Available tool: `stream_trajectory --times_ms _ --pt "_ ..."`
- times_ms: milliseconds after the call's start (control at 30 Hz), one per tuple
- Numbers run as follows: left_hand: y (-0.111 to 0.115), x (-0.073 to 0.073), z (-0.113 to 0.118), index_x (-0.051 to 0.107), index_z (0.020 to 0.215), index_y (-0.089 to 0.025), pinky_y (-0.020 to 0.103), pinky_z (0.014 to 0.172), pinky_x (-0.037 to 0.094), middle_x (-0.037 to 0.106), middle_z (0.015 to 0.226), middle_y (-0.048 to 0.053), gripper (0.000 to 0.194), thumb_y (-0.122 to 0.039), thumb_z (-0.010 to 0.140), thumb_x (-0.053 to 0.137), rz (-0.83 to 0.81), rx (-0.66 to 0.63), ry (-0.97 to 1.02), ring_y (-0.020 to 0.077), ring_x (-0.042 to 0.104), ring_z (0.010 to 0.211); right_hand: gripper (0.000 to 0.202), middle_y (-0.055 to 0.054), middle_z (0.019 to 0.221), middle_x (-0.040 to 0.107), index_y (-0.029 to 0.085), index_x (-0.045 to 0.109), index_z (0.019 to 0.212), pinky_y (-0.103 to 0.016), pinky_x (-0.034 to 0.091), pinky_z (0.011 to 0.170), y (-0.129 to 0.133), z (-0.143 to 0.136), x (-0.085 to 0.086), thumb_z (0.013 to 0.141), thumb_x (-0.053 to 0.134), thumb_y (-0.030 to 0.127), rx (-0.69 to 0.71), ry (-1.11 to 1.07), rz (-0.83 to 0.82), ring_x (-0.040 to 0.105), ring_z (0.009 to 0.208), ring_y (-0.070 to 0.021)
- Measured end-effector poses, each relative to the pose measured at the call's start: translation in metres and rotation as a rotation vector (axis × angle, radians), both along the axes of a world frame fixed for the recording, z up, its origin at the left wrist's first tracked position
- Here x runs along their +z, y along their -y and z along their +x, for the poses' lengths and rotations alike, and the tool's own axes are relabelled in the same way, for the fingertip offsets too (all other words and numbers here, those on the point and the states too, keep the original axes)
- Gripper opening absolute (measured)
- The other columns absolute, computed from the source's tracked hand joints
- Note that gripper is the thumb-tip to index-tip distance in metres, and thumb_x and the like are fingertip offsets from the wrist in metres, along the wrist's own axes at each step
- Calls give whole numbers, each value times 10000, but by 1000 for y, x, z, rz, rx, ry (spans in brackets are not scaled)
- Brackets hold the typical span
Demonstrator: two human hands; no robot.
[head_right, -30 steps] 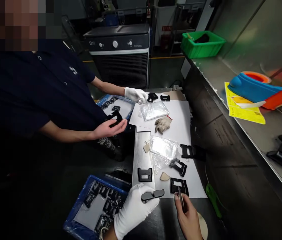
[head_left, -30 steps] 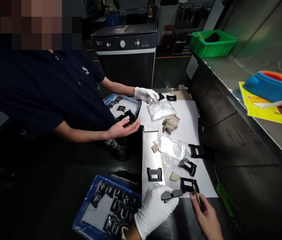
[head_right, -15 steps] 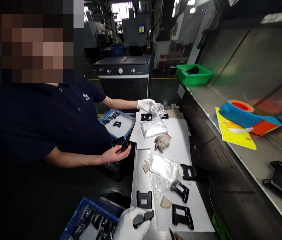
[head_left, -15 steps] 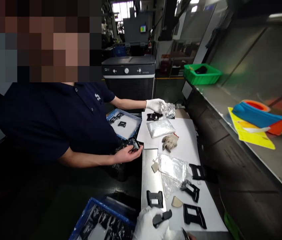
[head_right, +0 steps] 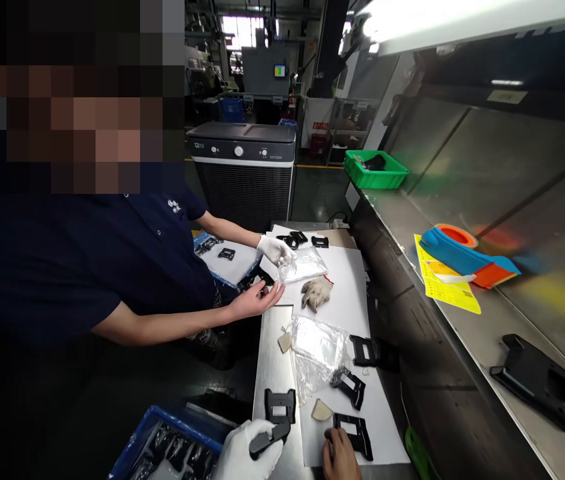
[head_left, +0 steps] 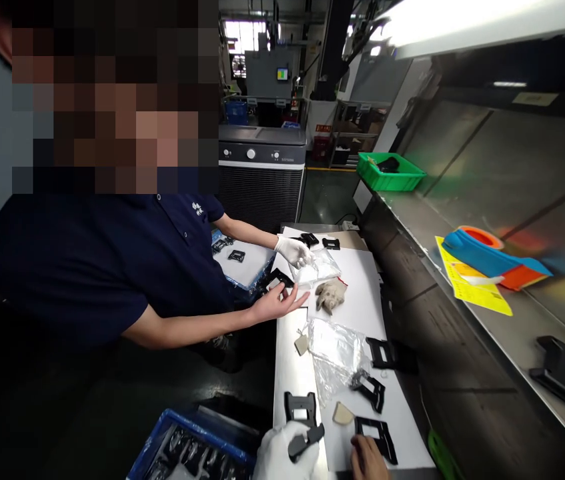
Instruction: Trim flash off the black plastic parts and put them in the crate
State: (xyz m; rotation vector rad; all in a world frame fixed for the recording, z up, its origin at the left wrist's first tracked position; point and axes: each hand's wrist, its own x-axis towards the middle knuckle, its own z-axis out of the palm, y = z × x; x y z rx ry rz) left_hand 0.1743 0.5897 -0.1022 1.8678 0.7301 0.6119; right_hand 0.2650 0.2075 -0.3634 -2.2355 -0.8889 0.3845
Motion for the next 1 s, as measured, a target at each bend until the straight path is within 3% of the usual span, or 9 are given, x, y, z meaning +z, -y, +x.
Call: stream_trajectory --times_ms 67,133,267,433,500,567,633,733,1000 --pt "42 -5 -11 741 1072 -287 379 731 650 754 1023 33 176 -327 901 759 -16 83 -59 244 732 963 327 -102 800 709 244 703 804 -413 606 674 -10 -2 5 870 474 468 61 -14 -1 737 734 -301" --pt "90 -12 -35 698 1158 -231 340 858 614 689 1216 72 245 -397 989 633 -51 103 -123 213 682 1043 333 -102 840 705 230 705 853 -402 598 701 -22 -5 22 920 449 433 93 -26 3 731 769 -284" --pt "169 -27 -88 699 1136 -190 352 869 599 692 1187 64 273 -407 982 639 -122 109 -248 219 682 1025 388 -102 800 697 200 681 842 -385 564 674 -76 8 89 952 435 479 150 -65 48 693 719 -256" --pt "203 -57 -111 801 895 -225 282 794 581 780 882 42 127 -242 852 683 -204 131 -361 214 730 818 460 -123 957 729 165 667 972 -370 545 818 -210 69 183 996 414 548 116 -77 97 683 870 -239" --pt "207 -72 -114 802 897 -223 281 808 568 780 895 50 144 -248 824 681 -255 135 -409 217 730 841 468 -141 1099 707 138 641 1122 -342 530 862 -269 93 210 1022 397 525 119 -66 116 672 920 -210" --pt "211 -86 -118 803 913 -225 296 808 559 770 892 58 165 -280 818 680 -289 141 -450 230 722 857 499 -172 1264 647 125 570 1303 -355 501 934 -318 109 229 992 510 509 110 -43 109 654 1001 -211" --pt "215 -97 -124 804 934 -222 307 808 552 760 887 66 189 -301 822 675 -307 157 -474 241 716 872 505 -188 1295 628 108 584 1313 -362 468 983 -352 118 240 934 645 437 141 -34 65 626 1077 -230" --pt "221 -106 -131 801 942 -219 302 808 545 755 877 66 197 -320 827 676 -344 160 -485 242 711 892 404 -178 1123 698 53 643 1239 -355 460 971 -376 121 242 934 662 316 192 -60 -28 638 1011 -223" --pt "221 -100 -130 803 937 -219 300 819 539 761 897 63 184 -314 825 692 -418 115 -483 240 711 894 449 -109 811 726 27 690 1116 -296 514 724 -374 121 199 846 807 365 276 -241 -246 611 668 -141"
